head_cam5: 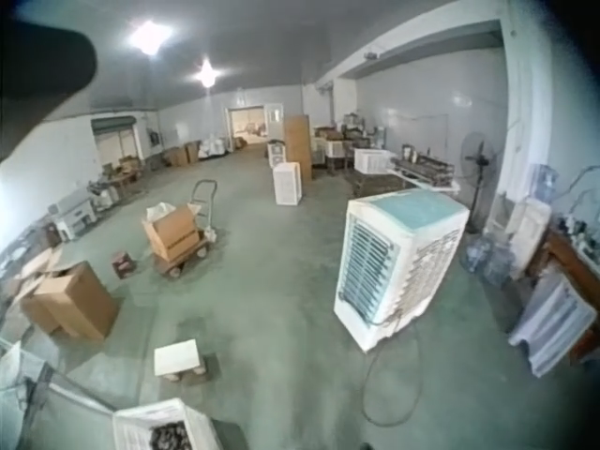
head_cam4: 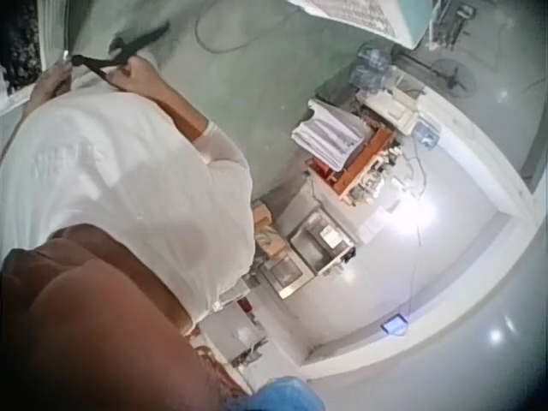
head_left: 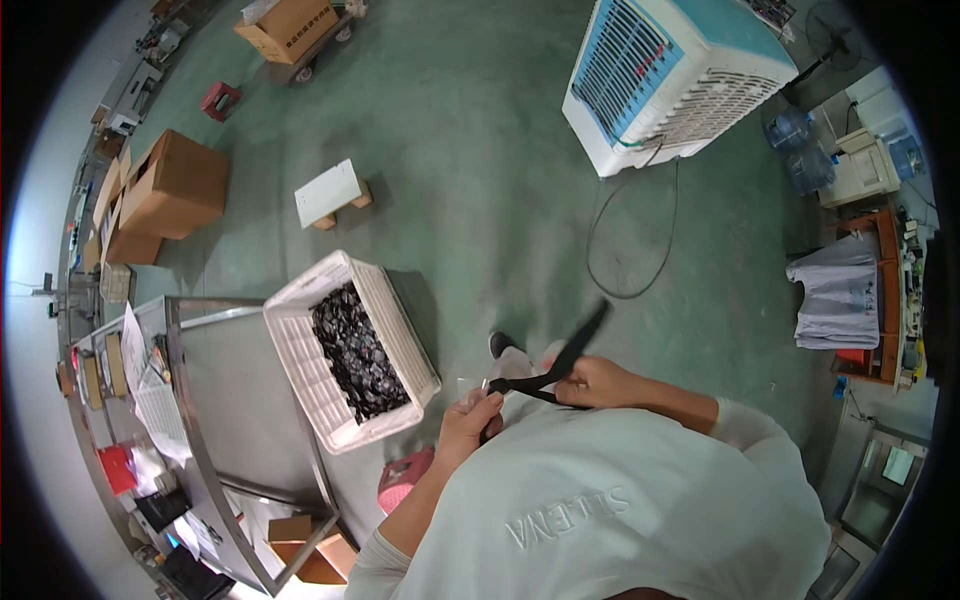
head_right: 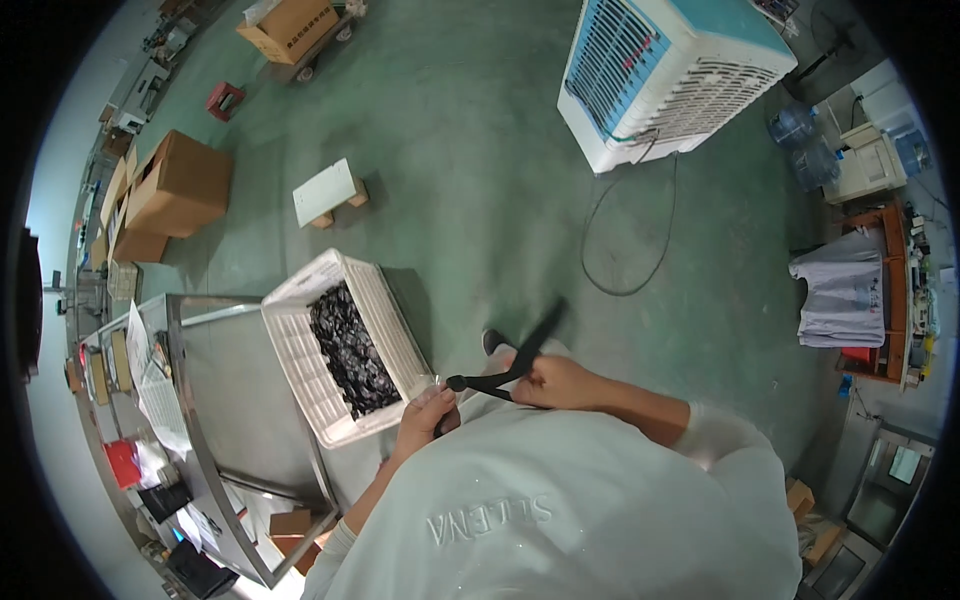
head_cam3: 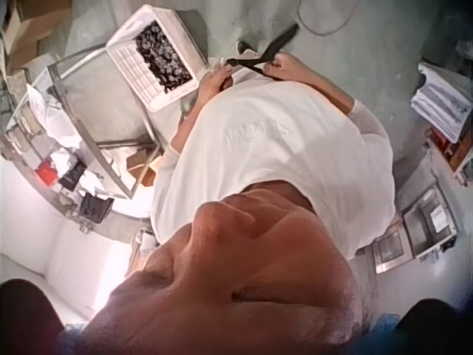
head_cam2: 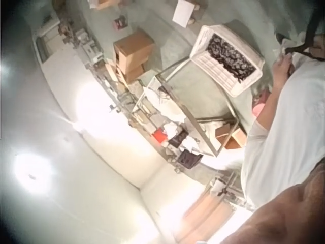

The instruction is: Assembling a plastic buckle onto a black nylon strap and adjusting the length.

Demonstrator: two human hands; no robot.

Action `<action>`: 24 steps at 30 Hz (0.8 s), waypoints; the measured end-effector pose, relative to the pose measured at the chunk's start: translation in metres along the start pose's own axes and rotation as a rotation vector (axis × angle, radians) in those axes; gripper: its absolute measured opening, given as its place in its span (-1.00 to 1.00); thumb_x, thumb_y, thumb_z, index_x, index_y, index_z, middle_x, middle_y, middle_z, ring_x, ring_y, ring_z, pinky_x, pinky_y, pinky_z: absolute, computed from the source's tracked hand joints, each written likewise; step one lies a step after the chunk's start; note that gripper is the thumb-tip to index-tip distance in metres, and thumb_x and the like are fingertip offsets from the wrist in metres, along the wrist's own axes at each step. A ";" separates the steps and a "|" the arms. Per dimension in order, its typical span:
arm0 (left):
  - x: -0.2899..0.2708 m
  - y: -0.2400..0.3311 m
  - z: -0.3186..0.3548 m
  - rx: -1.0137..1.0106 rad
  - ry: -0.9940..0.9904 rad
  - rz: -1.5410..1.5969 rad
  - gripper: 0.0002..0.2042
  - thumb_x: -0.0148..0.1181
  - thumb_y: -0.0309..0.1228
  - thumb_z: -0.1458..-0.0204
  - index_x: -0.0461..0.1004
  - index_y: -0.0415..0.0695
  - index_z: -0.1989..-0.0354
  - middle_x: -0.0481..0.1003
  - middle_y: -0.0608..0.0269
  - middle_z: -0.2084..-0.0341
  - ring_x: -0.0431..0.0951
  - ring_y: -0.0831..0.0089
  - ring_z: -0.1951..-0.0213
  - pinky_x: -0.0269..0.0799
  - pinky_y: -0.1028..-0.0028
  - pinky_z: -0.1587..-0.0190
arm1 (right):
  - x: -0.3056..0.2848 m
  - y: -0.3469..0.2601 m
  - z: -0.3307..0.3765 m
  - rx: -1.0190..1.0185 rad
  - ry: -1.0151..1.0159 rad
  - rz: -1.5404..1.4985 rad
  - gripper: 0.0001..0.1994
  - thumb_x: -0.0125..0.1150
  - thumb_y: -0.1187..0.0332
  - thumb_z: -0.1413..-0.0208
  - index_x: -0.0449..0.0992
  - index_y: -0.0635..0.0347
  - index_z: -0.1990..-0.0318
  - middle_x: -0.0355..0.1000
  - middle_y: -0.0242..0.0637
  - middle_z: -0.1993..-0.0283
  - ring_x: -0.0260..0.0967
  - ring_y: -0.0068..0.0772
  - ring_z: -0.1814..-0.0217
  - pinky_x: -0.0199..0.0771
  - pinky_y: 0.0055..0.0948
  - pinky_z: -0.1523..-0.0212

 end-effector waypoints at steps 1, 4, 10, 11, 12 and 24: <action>-0.001 0.019 -0.015 -0.008 0.016 0.051 -0.81 0.15 -0.29 0.12 0.33 -0.12 0.54 0.22 0.43 0.77 0.13 0.68 0.69 -0.03 0.64 0.64 | -0.013 -0.015 -0.006 0.066 -0.037 0.189 -0.66 0.04 0.13 0.01 0.35 0.19 0.17 0.35 -0.37 0.38 0.27 -0.46 0.38 0.24 -0.45 0.37; 0.002 0.071 -0.056 0.012 -0.028 0.007 -0.83 0.16 -0.30 0.10 0.36 -0.11 0.49 0.22 0.46 0.75 0.14 0.69 0.69 0.00 0.66 0.64 | -0.046 -0.045 -0.035 0.027 -0.031 0.476 -0.72 0.08 0.22 0.04 0.39 0.20 0.24 0.34 -0.26 0.42 0.27 -0.46 0.39 0.24 -0.49 0.36; 0.005 0.163 -0.150 -0.060 -0.081 -0.054 -0.81 0.17 -0.33 0.09 0.44 -0.16 0.34 0.32 0.49 0.68 0.24 0.74 0.64 0.10 0.69 0.62 | -0.137 -0.115 -0.129 0.166 0.159 0.320 -0.79 0.00 0.29 0.02 0.37 0.18 0.25 0.36 -0.19 0.46 0.29 -0.37 0.41 0.26 -0.45 0.37; 0.010 0.180 -0.165 -0.035 -0.075 -0.051 -0.81 0.17 -0.33 0.09 0.44 -0.16 0.34 0.32 0.49 0.68 0.24 0.74 0.64 0.10 0.69 0.62 | -0.157 -0.124 -0.144 0.244 0.266 0.244 -0.79 -0.03 0.30 0.02 0.37 0.18 0.25 0.35 -0.14 0.49 0.30 -0.29 0.43 0.26 -0.40 0.38; 0.017 0.196 -0.178 -0.038 -0.040 -0.108 -0.81 0.17 -0.37 0.09 0.45 -0.17 0.31 0.37 0.45 0.63 0.30 0.73 0.59 0.18 0.69 0.57 | -0.179 -0.137 -0.159 0.190 0.348 0.378 -0.81 -0.03 0.33 0.03 0.36 0.17 0.26 0.35 -0.11 0.52 0.33 -0.28 0.48 0.26 -0.41 0.43; -0.039 0.407 -0.247 0.523 0.029 -0.622 -0.68 -0.01 -0.40 0.04 0.34 -0.24 0.09 0.40 0.36 0.49 0.33 0.68 0.47 0.26 0.66 0.40 | -0.240 -0.376 -0.415 -0.231 -0.243 0.524 -0.83 -0.02 0.37 0.05 0.35 0.14 0.26 0.36 -0.15 0.47 0.34 -0.21 0.45 0.32 -0.37 0.41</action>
Point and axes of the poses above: each hand's wrist, its own z-axis away from the middle knuckle, its own x-axis out of the palm, y = z × x, the point moved 3 cm from there along -z, towards the middle knuckle
